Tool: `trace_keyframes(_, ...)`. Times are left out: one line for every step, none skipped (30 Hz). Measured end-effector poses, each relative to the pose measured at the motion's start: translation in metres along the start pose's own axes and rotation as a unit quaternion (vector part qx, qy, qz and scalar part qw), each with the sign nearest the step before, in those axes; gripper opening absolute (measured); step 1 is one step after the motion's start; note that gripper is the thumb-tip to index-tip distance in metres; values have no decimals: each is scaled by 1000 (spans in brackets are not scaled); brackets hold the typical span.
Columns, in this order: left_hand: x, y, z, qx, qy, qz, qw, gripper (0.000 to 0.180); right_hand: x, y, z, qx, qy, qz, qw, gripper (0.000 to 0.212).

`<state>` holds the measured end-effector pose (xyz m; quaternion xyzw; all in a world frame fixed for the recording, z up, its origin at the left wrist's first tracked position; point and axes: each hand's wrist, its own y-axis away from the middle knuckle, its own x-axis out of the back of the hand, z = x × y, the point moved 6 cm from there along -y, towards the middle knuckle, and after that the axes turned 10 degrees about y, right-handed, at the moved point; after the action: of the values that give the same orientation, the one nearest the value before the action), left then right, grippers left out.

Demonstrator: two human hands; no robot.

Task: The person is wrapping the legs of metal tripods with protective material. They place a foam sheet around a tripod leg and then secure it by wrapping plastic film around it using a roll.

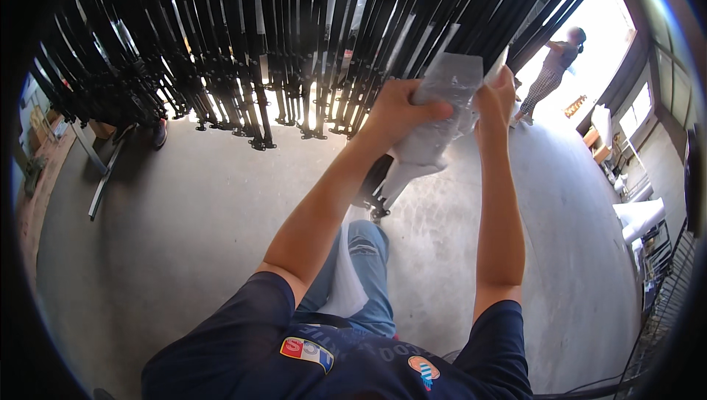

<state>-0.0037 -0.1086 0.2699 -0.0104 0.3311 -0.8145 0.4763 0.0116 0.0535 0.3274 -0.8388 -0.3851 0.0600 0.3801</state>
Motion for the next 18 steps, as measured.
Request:
trace_keyframes(-1,0,-4,4,19,-12,1000,40,-5,1,-5,-6,-58,-25,998,64)
trace_keyframes(-2,0,-6,7,37,-24,999,41,-10,2,-8,-12,-116,-50,992,64)
trace_keyframes(-3,1,-7,10,56,-37,998,42,-15,3,-11,-18,-173,-76,982,65)
trace_keyframes(-10,5,-8,29,38,-32,998,33,-12,3,-15,12,-184,-61,981,64)
trace_keyframes(-13,7,-9,28,49,-17,998,32,-14,5,-20,22,-220,-92,971,63)
trace_keyframes(-14,9,-10,27,59,-1,998,31,-15,7,-27,32,-256,-122,958,62)
trace_keyframes(-15,11,-9,25,69,15,997,31,-18,7,-31,33,-294,-149,943,61)
trace_keyframes(-10,11,-10,18,25,52,998,34,-22,9,-35,30,-331,-176,927,59)
trace_keyframes(-4,11,-13,10,-19,90,996,36,-30,5,-32,16,-369,-199,908,58)
trace_keyframes(0,12,-10,1,-62,126,990,39,-35,3,-31,13,-387,-214,897,54)
trace_keyframes(6,15,-4,-29,-84,186,979,48,-39,2,-29,8,-404,-230,885,51)
trace_keyframes(11,22,4,-58,-105,245,962,57,-42,2,-27,11,-404,-239,883,46)
trace_keyframes(13,26,10,-87,-124,300,942,66,-43,0,-21,1,-407,-257,876,41)
trace_keyframes(19,16,16,-144,-196,287,926,69,-49,1,-21,-7,-414,-280,866,36)
trace_keyframes(29,-2,13,-200,-267,272,903,72,-53,1,-14,-28,-423,-315,849,31)
trace_keyframes(33,-12,11,-247,-336,253,873,76,-57,2,-8,-50,-430,-325,841,27)
trace_keyframes(27,-16,16,-197,-236,162,938,74,-57,2,-4,-72,-436,-331,834,23)
trace_keyframes(20,-18,24,-141,-129,67,979,72,-55,4,0,-90,-439,-313,837,21)
